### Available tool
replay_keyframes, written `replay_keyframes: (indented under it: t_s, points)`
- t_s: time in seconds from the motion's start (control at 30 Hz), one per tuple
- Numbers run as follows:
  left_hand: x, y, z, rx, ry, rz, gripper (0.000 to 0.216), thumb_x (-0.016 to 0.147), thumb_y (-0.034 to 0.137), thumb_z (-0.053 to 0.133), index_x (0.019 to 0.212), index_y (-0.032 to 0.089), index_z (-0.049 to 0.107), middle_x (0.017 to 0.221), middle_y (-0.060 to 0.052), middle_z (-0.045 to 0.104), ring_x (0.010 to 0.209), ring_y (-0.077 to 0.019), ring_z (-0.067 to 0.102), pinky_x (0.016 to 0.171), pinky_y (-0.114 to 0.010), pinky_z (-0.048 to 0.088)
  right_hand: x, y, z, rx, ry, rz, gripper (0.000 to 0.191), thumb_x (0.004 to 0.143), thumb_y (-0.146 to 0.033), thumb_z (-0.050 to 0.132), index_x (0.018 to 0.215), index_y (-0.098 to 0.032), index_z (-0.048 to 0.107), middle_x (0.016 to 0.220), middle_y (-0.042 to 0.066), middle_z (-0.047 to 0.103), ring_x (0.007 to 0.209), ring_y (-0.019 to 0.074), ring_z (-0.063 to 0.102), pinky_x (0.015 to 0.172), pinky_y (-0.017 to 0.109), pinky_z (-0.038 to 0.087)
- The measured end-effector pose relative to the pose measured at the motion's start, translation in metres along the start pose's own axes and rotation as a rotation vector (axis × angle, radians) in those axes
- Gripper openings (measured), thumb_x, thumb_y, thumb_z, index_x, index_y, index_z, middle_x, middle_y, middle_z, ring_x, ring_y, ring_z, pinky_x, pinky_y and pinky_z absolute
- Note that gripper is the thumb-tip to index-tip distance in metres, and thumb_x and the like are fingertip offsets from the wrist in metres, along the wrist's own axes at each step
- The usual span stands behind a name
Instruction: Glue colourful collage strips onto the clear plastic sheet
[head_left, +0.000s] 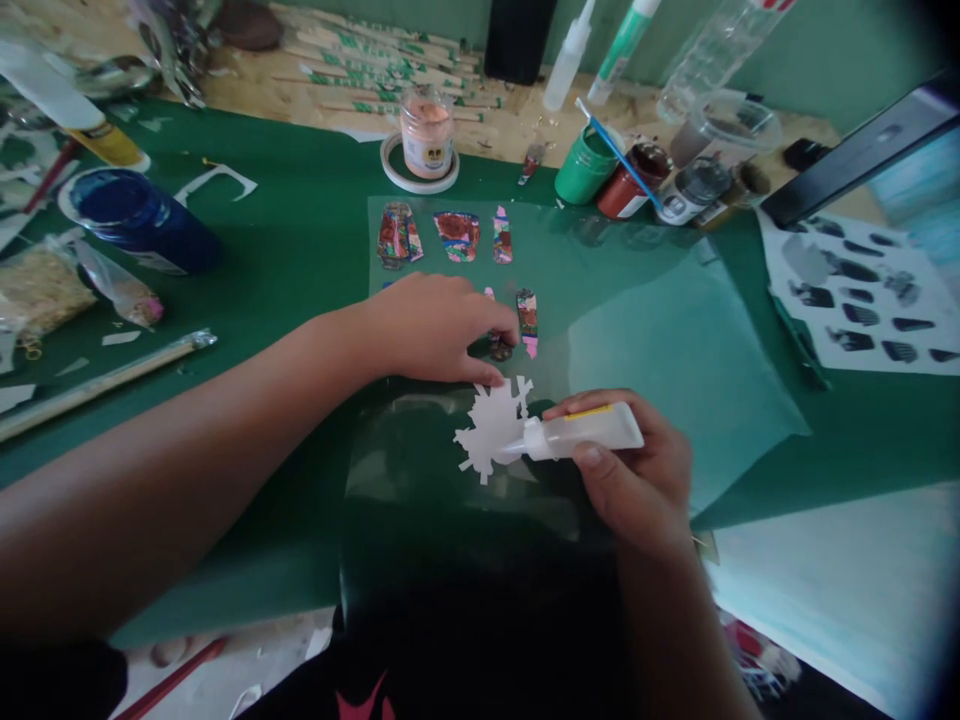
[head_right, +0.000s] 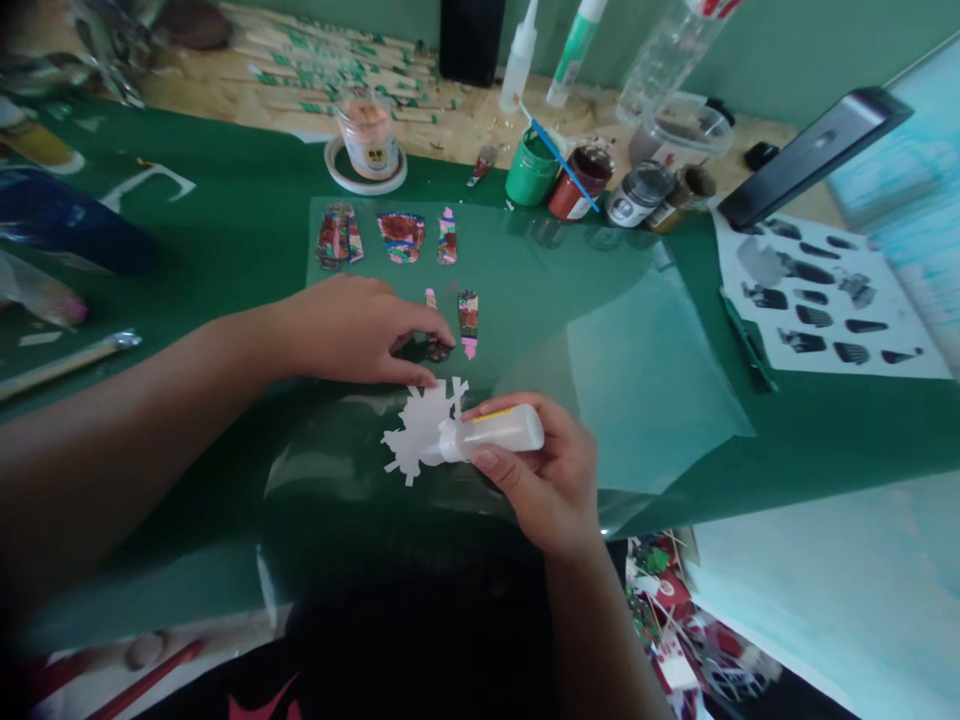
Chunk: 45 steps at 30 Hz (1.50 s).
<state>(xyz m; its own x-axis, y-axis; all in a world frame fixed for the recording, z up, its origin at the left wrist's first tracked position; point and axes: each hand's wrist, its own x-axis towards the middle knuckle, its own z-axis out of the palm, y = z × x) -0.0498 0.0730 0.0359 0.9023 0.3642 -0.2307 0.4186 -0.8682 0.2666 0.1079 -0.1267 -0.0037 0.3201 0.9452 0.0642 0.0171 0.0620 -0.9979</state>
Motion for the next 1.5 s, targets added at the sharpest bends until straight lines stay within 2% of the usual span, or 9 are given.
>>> replay_keyframes:
  t_s: [0.3,0.5,0.83,1.17,1.5]
  points:
    - [0.000,0.000,0.000,-0.001,-0.002,-0.006,0.048,0.083,0.062,0.062,0.123,0.036,0.068,0.089,-0.003,0.074,0.096,-0.0259,0.066,0.069,-0.030,0.037,0.002,-0.009,0.001,-0.218,-0.047,0.022,0.023,0.078,-0.036,0.082,0.094,-0.023,0.072,0.090,0.004,0.079,0.074,0.0187,0.072,0.062,0.028,0.057]
    - [0.000,-0.001,0.000,-0.004,0.004,-0.002,0.048,0.083,0.063,0.063,0.122,0.037,0.068,0.089,-0.003,0.075,0.097,-0.0269,0.066,0.072,-0.031,0.039,0.002,-0.004,-0.002,-0.261,-0.051,0.002,0.019,0.080,-0.033,0.080,0.095,-0.025,0.072,0.092,0.002,0.079,0.074,0.0167,0.070,0.062,0.027,0.054]
    - [0.000,0.001,-0.002,0.003,-0.015,-0.012,0.049,0.083,0.063,0.062,0.123,0.036,0.068,0.087,-0.003,0.075,0.097,-0.0275,0.065,0.072,-0.031,0.038,0.000,0.000,-0.003,-0.183,-0.043,-0.020,0.017,0.082,-0.030,0.078,0.098,-0.026,0.072,0.094,0.001,0.078,0.080,0.0162,0.070,0.066,0.027,0.053]
    - [0.000,0.001,-0.001,-0.004,-0.008,-0.014,0.049,0.082,0.063,0.063,0.123,0.036,0.068,0.091,-0.003,0.075,0.098,-0.0265,0.065,0.075,-0.031,0.039,0.000,-0.001,-0.003,-0.231,-0.053,-0.015,0.018,0.081,-0.034,0.079,0.095,-0.025,0.072,0.091,0.003,0.078,0.079,0.0199,0.071,0.061,0.029,0.054]
    - [0.001,0.000,-0.001,0.011,-0.012,-0.012,0.050,0.083,0.064,0.062,0.124,0.037,0.067,0.088,-0.002,0.074,0.092,-0.0258,0.066,0.068,-0.031,0.035,-0.001,0.002,-0.003,-0.199,-0.039,-0.035,0.015,0.083,-0.033,0.078,0.095,-0.026,0.072,0.092,0.002,0.077,0.080,0.0180,0.070,0.066,0.029,0.053]
